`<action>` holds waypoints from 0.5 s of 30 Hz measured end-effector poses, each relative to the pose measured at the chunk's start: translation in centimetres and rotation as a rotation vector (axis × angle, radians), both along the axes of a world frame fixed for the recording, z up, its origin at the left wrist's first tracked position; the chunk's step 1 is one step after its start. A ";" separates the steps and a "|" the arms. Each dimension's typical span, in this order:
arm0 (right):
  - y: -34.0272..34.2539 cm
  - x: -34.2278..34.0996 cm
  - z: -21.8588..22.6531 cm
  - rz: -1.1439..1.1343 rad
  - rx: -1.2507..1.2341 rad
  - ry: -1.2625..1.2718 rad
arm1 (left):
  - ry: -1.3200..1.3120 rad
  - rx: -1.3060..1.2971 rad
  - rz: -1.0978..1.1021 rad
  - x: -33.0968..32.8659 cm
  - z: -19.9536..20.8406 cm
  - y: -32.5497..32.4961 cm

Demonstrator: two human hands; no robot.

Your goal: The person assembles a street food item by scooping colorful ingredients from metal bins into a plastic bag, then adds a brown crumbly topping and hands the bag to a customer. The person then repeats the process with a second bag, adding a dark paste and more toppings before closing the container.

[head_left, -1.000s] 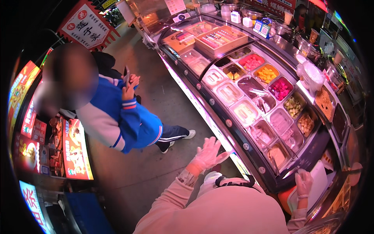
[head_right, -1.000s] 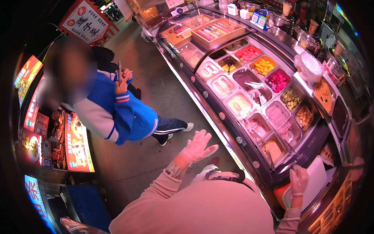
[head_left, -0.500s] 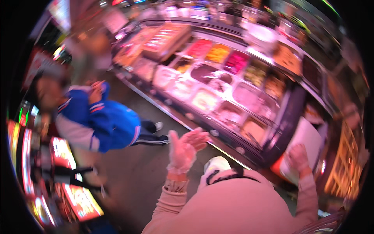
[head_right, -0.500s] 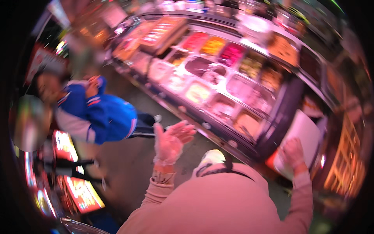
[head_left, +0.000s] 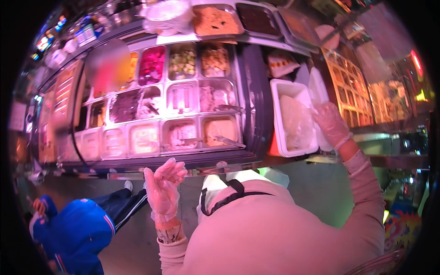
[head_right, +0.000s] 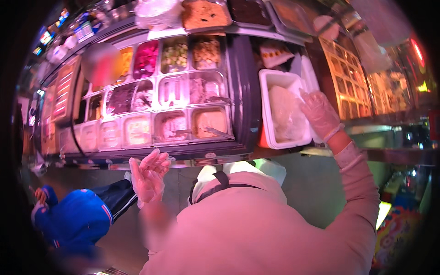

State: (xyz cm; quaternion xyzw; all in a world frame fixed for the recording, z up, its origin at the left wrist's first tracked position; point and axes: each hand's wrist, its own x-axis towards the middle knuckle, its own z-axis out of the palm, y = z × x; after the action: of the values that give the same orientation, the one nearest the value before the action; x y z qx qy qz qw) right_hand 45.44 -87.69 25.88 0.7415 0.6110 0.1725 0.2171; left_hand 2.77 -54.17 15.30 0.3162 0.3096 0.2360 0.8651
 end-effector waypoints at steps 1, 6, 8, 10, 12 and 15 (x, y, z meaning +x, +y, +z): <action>-0.1 0.4 0.3 -0.031 -0.053 -0.142 | 0.017 0.005 -0.021 0.5 -0.3 0.2; -2.5 0.8 -6.3 -0.730 -0.465 0.386 | 0.134 0.106 -0.273 7.1 0.1 -0.2; -3.8 -0.1 -10.7 -0.549 -0.092 0.554 | 0.326 0.218 -0.481 11.4 2.6 -0.7; -3.5 -0.3 -13.8 -0.538 0.051 0.513 | 0.192 0.365 -0.668 14.6 3.8 -1.7; -2.7 0.8 -15.3 -0.717 -0.049 0.522 | 0.095 0.378 -0.771 17.2 4.7 -3.2; -4.2 2.7 -14.8 -0.731 0.070 0.584 | 0.012 0.293 -0.785 21.0 3.8 -4.9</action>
State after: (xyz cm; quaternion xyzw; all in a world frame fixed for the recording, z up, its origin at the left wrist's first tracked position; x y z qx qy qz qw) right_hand 48.18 -91.92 11.03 0.9325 0.3389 -0.1106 0.0576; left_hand 23.77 -59.11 19.13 0.5314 0.1339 -0.0718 0.8334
